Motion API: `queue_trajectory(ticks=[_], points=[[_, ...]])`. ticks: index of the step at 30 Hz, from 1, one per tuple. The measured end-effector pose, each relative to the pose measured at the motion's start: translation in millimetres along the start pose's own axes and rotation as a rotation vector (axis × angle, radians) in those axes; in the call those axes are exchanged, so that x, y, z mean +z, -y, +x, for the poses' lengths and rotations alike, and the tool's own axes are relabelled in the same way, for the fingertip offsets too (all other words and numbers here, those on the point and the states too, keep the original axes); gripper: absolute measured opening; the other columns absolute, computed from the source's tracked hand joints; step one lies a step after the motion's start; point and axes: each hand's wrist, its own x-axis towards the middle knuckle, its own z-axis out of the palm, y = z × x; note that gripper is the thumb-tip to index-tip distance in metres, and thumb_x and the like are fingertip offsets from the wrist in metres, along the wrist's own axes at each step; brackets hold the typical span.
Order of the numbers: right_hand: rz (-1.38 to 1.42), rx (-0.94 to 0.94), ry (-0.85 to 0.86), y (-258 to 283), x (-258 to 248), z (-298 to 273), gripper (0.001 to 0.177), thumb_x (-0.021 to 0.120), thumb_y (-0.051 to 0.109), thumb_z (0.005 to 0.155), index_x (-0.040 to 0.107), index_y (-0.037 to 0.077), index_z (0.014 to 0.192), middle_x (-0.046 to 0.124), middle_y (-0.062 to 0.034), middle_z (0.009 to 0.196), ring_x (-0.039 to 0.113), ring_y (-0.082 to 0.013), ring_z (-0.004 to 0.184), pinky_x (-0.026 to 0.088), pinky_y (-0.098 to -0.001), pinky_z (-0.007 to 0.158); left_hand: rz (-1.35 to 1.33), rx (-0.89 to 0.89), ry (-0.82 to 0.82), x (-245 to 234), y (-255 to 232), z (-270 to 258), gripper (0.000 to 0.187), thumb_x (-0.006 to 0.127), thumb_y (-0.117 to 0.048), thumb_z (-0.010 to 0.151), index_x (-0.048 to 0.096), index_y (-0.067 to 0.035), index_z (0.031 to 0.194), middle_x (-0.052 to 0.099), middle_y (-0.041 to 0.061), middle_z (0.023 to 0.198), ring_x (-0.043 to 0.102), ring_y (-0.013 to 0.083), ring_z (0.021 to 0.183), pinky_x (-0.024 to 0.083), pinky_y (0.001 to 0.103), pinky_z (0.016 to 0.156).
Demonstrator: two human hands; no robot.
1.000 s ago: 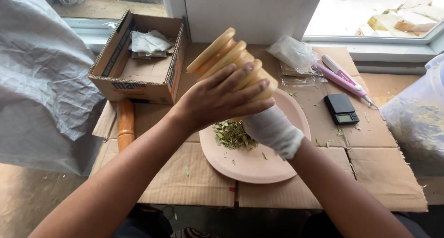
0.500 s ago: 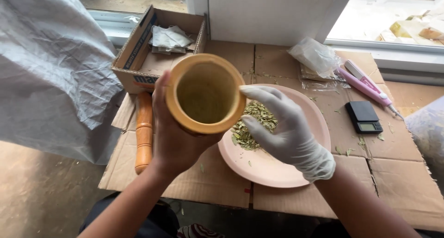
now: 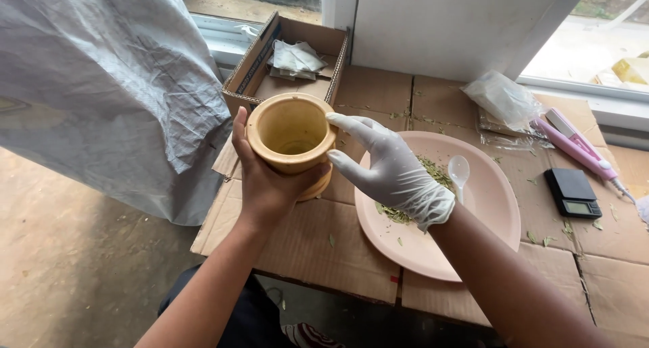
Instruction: Sorting dried tea leaves on a plate by hand to remove stems and other impurities.
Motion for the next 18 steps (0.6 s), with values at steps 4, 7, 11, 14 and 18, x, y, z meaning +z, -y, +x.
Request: queue_trajectory(ticks=[4,7,11,14,18], points=[[-0.016,-0.045,0.008,-2,-3,-6,0.056,0.068,0.026,0.096,0.053,0.006,0.146,0.063,-0.0165,0.141,0.06,-0.0286,0.133,0.044,-0.0403,0.116,-0.05,0.045,0.036,1,-11,-7,0.135,0.101,-0.022,0.065,0.004,-0.019,0.159,0.025,0.021,0.163,0.037,0.0319,0.15,0.035,0.044,0.123],[-0.046,-0.029,-0.006,-3,-16,-9,0.058,0.065,0.028,0.096,0.051,0.004,0.147,0.063,-0.0181,0.143,0.059,-0.0302,0.135,0.043,-0.0397,0.114,0.097,0.167,-0.137,11,-39,-10,0.104,0.092,-0.032,0.075,0.025,-0.007,0.151,0.03,0.018,0.154,0.034,0.0326,0.15,0.03,0.045,0.129],[-0.143,0.005,-0.017,-9,-43,-19,0.06,0.065,0.028,0.095,0.051,0.003,0.147,0.062,-0.0206,0.141,0.06,-0.0326,0.131,0.044,-0.0427,0.112,0.257,0.385,-0.068,33,-67,-11,0.063,0.077,-0.028,0.092,0.043,-0.011,0.143,0.039,0.017,0.157,0.032,0.0391,0.154,0.029,0.057,0.13],[-0.176,0.069,-0.032,-11,-69,-34,0.06,0.064,0.028,0.093,0.053,0.002,0.147,0.062,-0.0194,0.142,0.059,-0.0308,0.132,0.043,-0.0413,0.112,0.196,0.499,0.045,56,-70,-9,0.047,0.07,-0.023,0.097,0.049,-0.007,0.136,0.047,0.015,0.15,0.043,0.0342,0.147,0.037,0.053,0.128],[-0.203,0.229,-0.045,-24,-102,-62,0.055,0.066,0.026,0.091,0.06,0.006,0.142,0.068,-0.0101,0.133,0.065,-0.0223,0.122,0.047,-0.0345,0.105,0.091,0.562,0.236,84,-68,-8,0.035,0.065,-0.02,0.1,0.054,-0.006,0.131,0.057,0.02,0.139,0.055,0.0402,0.138,0.05,0.053,0.116]])
